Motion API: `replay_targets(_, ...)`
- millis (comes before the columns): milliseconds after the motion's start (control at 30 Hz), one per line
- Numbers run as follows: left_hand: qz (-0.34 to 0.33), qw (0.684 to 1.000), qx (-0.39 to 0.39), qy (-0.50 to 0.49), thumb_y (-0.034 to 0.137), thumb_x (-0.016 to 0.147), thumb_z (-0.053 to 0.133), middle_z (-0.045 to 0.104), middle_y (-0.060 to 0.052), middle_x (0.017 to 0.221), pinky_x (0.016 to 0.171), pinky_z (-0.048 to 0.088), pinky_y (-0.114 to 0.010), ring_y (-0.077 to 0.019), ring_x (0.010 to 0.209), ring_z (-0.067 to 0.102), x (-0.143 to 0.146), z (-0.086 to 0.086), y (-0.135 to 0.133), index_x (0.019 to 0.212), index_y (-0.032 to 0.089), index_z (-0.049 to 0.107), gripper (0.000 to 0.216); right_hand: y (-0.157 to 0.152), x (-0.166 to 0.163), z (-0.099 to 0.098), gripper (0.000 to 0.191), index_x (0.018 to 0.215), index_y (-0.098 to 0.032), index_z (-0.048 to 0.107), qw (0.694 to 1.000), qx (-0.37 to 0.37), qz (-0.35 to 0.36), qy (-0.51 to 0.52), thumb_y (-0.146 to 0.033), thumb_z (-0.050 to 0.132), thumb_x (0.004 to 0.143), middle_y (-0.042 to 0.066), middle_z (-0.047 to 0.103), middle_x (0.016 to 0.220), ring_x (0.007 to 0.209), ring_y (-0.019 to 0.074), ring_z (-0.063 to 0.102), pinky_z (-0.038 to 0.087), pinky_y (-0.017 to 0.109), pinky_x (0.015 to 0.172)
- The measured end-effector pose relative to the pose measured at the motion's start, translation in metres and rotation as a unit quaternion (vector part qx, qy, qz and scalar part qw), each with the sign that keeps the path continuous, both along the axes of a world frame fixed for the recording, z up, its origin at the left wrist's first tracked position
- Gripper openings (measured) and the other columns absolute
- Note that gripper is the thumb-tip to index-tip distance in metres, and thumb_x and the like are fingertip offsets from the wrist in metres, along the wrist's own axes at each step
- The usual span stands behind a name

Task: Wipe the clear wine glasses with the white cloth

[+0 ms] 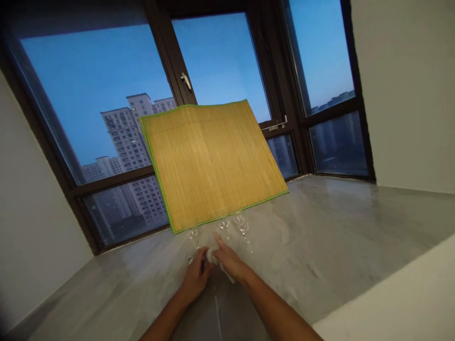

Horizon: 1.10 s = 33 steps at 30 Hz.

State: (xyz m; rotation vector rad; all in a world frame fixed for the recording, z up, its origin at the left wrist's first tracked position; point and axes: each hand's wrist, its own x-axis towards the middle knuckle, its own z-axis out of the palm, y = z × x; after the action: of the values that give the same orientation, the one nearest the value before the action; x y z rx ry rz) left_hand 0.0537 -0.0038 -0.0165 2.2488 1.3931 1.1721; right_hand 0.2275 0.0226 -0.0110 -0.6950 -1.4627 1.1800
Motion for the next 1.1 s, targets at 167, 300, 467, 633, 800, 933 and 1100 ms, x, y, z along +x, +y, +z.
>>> replay_targets(167,-0.002,1.0,-0.003,-0.001,0.03,0.085,0.055,0.058,-0.011,0.123,0.098,0.042,-0.041,-0.0238,0.11,0.055,0.002,0.003,-0.002,0.124,0.02,0.053,0.041,0.005,-0.003,-0.003,0.062,0.139,-0.027,0.052,0.995,-0.021,0.065,0.073,-0.045,0.058,0.079,0.005,0.067,0.125,0.127,0.0252,0.053,0.042,0.046,0.105)
replay_targets(300,0.011,1.0,-0.009,-0.001,0.031,0.086,0.055,0.06,-0.011,0.119,0.094,0.044,-0.04,-0.023,0.104,0.057,0.005,0.004,-0.002,0.125,0.02,0.052,0.041,0.007,-0.004,-0.002,0.061,0.136,-0.03,0.055,0.996,-0.013,0.03,0.08,-0.051,0.061,0.079,0.005,0.061,0.135,0.134,0.0251,0.046,0.031,0.05,0.113)
replay_targets(467,0.008,0.999,-0.024,-0.021,0.031,0.086,0.055,0.06,-0.009,0.119,0.091,0.045,-0.038,-0.0214,0.1,0.057,0.008,0.007,-0.002,0.125,0.02,0.052,0.04,-0.003,0.001,0.007,0.052,0.132,-0.032,0.058,0.998,0.0,-0.01,0.057,-0.042,0.059,0.081,0.005,0.059,0.136,0.135,0.0233,0.046,0.032,0.05,0.113)
replay_targets(633,0.019,0.998,-0.04,-0.043,0.033,0.085,0.056,0.062,-0.008,0.116,0.087,0.046,-0.036,-0.0202,0.094,0.058,0.012,0.01,-0.004,0.122,0.02,0.055,0.039,-0.006,0.002,0.012,0.055,0.13,-0.03,0.06,0.998,0.02,-0.03,0.058,-0.037,0.063,0.076,0.004,0.061,0.133,0.132,0.0249,0.048,0.038,0.049,0.11)
replay_targets(800,0.021,0.997,-0.039,-0.064,0.031,0.084,0.057,0.063,-0.005,0.109,0.082,0.045,-0.033,-0.0177,0.086,0.056,0.015,0.013,-0.007,0.121,0.021,0.056,0.038,-0.005,0.001,0.012,0.057,0.131,-0.028,0.057,0.996,0.034,-0.057,0.061,-0.038,0.065,0.076,0.003,0.053,0.142,0.135,0.0263,0.044,0.034,0.049,0.113)
replay_targets(933,0.0,0.993,-0.064,-0.101,0.033,0.082,0.06,0.064,-0.004,0.104,0.079,0.046,-0.031,-0.0171,0.083,0.056,0.014,0.013,-0.006,0.119,0.02,0.057,0.039,-0.008,0.0,0.014,0.057,0.13,-0.024,0.057,0.996,0.027,-0.068,0.056,-0.039,0.065,0.076,0.007,0.055,0.139,0.127,0.026,0.05,0.038,0.044,0.109)
replay_targets(1100,-0.027,0.981,-0.081,-0.173,0.035,0.078,0.066,0.065,-0.005,0.107,0.081,0.048,-0.031,-0.0183,0.09,0.06,0.011,0.011,0.0,0.116,0.02,0.058,0.042,-0.012,-0.001,0.018,0.066,0.136,-0.02,0.048,0.997,0.014,-0.028,0.067,-0.037,0.064,0.075,0.006,0.066,0.111,0.088,0.0208,0.063,0.051,0.035,0.082)
